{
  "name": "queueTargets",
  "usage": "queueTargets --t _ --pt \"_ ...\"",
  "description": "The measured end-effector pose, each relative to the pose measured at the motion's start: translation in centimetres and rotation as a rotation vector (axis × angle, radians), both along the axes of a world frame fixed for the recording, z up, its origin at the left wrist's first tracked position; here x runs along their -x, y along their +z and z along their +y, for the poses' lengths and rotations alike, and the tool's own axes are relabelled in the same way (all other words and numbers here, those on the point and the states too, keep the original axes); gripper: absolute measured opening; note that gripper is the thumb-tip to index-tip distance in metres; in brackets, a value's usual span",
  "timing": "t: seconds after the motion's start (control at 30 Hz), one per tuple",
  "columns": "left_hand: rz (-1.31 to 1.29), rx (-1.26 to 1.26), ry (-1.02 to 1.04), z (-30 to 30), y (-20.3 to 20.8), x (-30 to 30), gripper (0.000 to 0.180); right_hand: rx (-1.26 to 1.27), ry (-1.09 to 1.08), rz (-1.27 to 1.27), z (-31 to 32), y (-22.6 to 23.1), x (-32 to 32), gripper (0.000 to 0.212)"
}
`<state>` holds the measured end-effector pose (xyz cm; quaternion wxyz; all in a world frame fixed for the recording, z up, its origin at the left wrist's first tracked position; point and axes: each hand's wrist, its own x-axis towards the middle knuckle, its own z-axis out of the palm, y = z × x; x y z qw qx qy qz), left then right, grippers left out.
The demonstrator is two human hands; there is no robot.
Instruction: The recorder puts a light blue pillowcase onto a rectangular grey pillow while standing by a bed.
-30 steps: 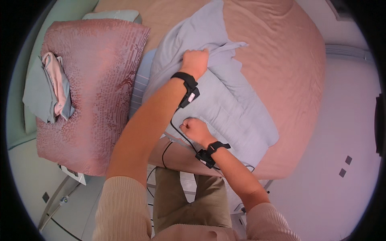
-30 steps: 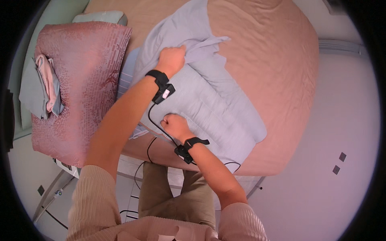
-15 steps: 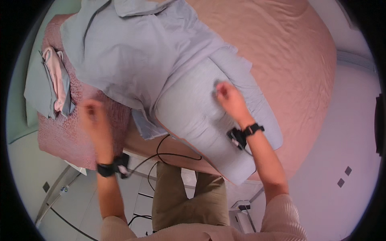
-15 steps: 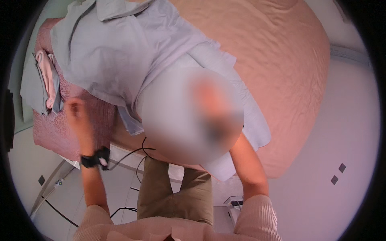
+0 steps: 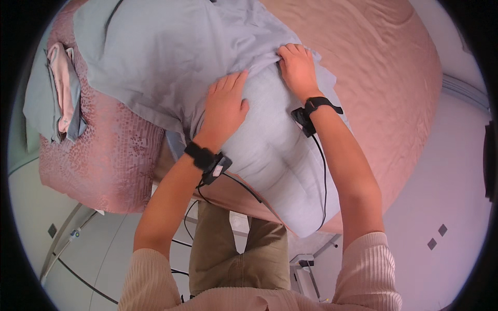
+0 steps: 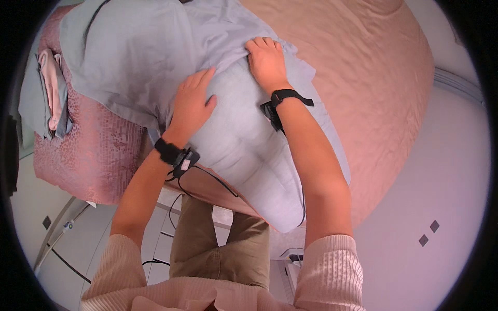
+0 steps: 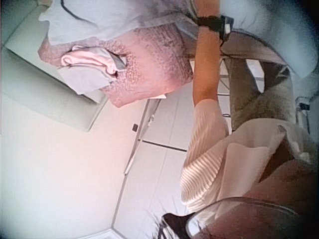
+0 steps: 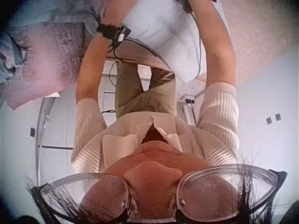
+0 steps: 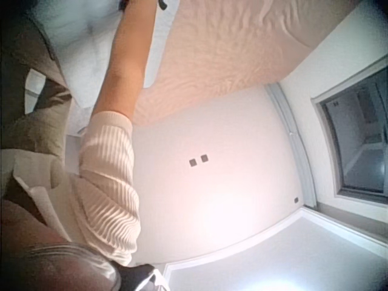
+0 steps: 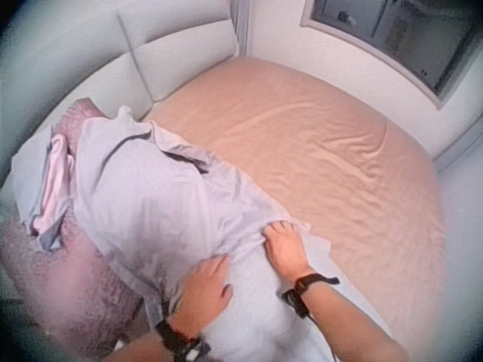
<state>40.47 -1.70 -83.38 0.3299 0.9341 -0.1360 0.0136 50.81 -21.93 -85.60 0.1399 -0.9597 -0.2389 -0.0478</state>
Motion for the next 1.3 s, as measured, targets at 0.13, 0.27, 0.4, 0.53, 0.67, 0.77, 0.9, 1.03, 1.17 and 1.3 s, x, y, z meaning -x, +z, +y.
queueTargets --t 0.13,0.27,0.4,0.53,0.67,0.77,0.9,1.03,1.17,1.3 --pt "0.311 -0.195 0.155 -0.2 -1.0 -3.0 0.036 -0.171 0.109 0.11 -1.8 1.7 0.7 0.012" --pt "0.377 -0.116 0.281 1.3 0.7 -2.1 0.027 -0.167 0.026 0.28 -3.3 5.4 1.6 0.01" --pt "0.235 -0.236 0.346 3.2 1.3 2.2 0.022 -0.111 0.236 0.309 -4.8 5.9 1.4 0.015" --pt "0.239 -0.193 0.396 1.3 0.5 9.6 0.024 0.041 0.262 0.171 -6.9 2.4 -0.4 0.027" --pt "0.258 -0.143 0.283 -4.4 -0.3 15.4 0.029 0.054 0.184 0.058 -8.6 -1.4 -0.4 0.026" --pt "0.304 -0.081 0.331 -7.4 -0.6 15.7 0.027 0.087 -0.097 0.075 -11.1 -3.1 -1.7 0.025" --pt "0.185 -0.187 0.461 -4.2 -5.0 15.2 0.027 0.096 -0.268 0.344 -13.3 -3.9 -1.9 0.025" --pt "0.402 -0.017 0.678 -5.7 -6.8 16.0 0.028 0.17 -0.253 0.414 -20.2 -6.4 -1.6 0.028" --pt "0.585 0.098 0.739 -9.7 -5.2 20.1 0.039 0.36 -0.345 0.585 -23.5 -5.7 4.6 0.037" --pt "0.888 0.168 0.681 -14.1 -5.4 25.7 0.043 0.468 -0.361 0.694 -29.7 -3.9 11.9 0.04"
